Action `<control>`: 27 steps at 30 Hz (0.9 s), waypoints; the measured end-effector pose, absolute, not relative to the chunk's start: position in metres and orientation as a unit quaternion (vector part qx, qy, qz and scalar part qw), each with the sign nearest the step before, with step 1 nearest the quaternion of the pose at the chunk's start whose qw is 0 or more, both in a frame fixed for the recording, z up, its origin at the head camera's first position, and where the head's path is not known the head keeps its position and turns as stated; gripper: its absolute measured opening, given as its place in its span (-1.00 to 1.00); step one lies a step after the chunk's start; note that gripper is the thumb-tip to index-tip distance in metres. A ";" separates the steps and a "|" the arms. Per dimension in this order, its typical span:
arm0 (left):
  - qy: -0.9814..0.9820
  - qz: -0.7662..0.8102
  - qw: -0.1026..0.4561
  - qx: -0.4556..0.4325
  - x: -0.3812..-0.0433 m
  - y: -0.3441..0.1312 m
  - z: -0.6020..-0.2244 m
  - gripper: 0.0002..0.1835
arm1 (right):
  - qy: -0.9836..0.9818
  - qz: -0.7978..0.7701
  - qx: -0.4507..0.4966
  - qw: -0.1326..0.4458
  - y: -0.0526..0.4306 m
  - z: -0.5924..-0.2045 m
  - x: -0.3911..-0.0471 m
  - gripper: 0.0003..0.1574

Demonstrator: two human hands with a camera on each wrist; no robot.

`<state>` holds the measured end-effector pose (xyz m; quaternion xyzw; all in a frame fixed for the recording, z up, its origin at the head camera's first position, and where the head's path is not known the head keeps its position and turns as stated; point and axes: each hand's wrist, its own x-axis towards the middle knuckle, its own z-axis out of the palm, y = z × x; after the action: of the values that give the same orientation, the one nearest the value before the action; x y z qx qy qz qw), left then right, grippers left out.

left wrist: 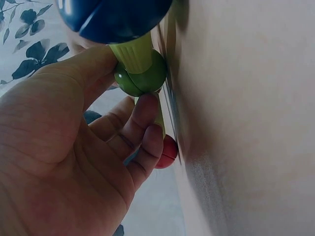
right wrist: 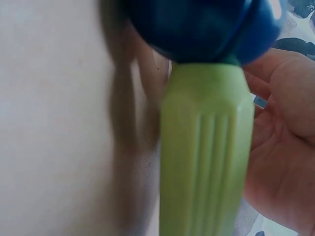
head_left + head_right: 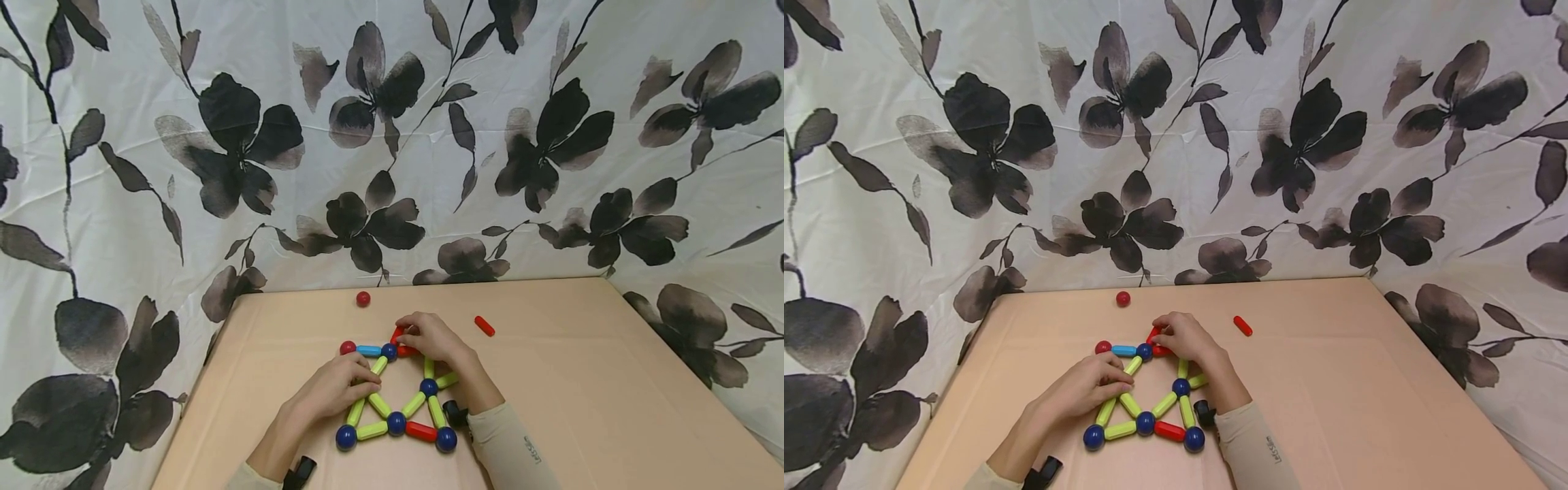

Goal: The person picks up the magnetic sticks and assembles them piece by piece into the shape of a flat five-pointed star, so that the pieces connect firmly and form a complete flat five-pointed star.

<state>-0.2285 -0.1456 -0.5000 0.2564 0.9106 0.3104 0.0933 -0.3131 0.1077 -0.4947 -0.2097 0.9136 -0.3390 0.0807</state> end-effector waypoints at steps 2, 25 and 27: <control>0.910 0.311 0.094 0.257 -0.228 -0.146 -0.500 -0.76 | 0.913 -0.340 -0.212 0.081 0.108 -0.495 -0.313 -0.53; 0.908 0.316 0.092 0.258 -0.227 -0.146 -0.500 -0.77 | 0.908 -0.379 -0.176 -0.012 0.180 -0.460 -0.309 -0.49; 0.908 0.317 0.093 0.257 -0.227 -0.146 -0.501 -0.77 | 0.908 -0.382 -0.171 -0.026 0.187 -0.460 -0.310 -0.48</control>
<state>-0.2267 -0.1455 -0.5005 0.2567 0.9082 0.3171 0.0931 -0.3099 0.1868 -0.4601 -0.1713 0.9080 -0.3815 -0.0259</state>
